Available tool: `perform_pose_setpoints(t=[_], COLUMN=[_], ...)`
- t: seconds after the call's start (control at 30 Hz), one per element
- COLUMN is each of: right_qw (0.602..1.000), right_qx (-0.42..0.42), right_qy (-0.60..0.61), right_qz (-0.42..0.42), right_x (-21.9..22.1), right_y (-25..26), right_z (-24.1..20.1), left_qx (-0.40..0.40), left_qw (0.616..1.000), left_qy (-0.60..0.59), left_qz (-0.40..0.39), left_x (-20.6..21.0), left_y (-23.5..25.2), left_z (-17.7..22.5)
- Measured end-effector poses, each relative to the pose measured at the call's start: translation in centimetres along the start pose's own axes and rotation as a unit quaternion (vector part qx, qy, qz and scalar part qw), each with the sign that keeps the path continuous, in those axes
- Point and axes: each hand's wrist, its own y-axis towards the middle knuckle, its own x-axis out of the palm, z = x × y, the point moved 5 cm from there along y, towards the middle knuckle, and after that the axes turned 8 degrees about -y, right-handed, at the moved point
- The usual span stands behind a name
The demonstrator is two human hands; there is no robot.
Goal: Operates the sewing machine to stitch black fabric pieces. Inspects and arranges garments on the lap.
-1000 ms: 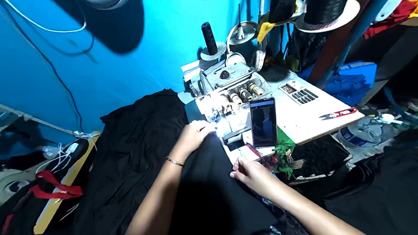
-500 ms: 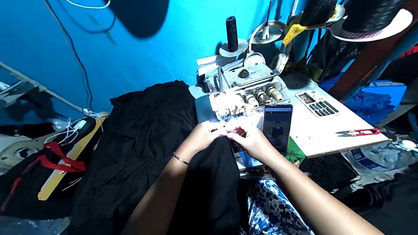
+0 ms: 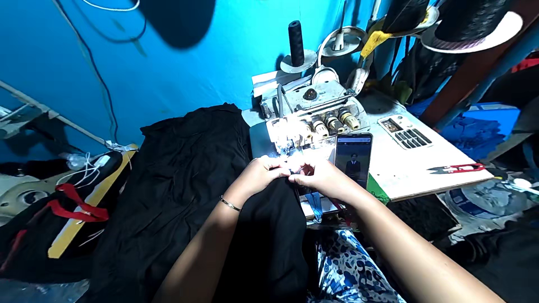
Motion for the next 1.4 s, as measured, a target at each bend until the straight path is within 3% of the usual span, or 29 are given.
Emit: perform_pose_setpoints(t=[0.57, 0.7, 0.97, 1.4], right_qw=[0.993, 0.993, 0.978, 0.944], right_qx=[0.017, 0.016, 0.0, 0.019], right_qy=[0.028, -0.009, -0.126, -0.202], right_qz=[0.114, 0.112, 0.166, 0.261], right_x=[0.7, 0.8, 0.6, 1.6], right_y=[-0.2, -0.3, 0.6, 1.3], right_z=[1.3, 1.1, -0.1, -0.7], left_qx=[-0.019, -0.036, -0.102, -0.146], left_qw=[0.999, 0.998, 0.991, 0.987], left_qy=[0.021, 0.039, 0.08, 0.07], left_qz=[0.024, 0.029, 0.041, -0.003], left_x=[0.4, 0.1, -1.5, -1.8], left_y=[-0.3, -1.4, -0.5, 1.8], left_z=[0.4, 2.4, -1.2, -1.5])
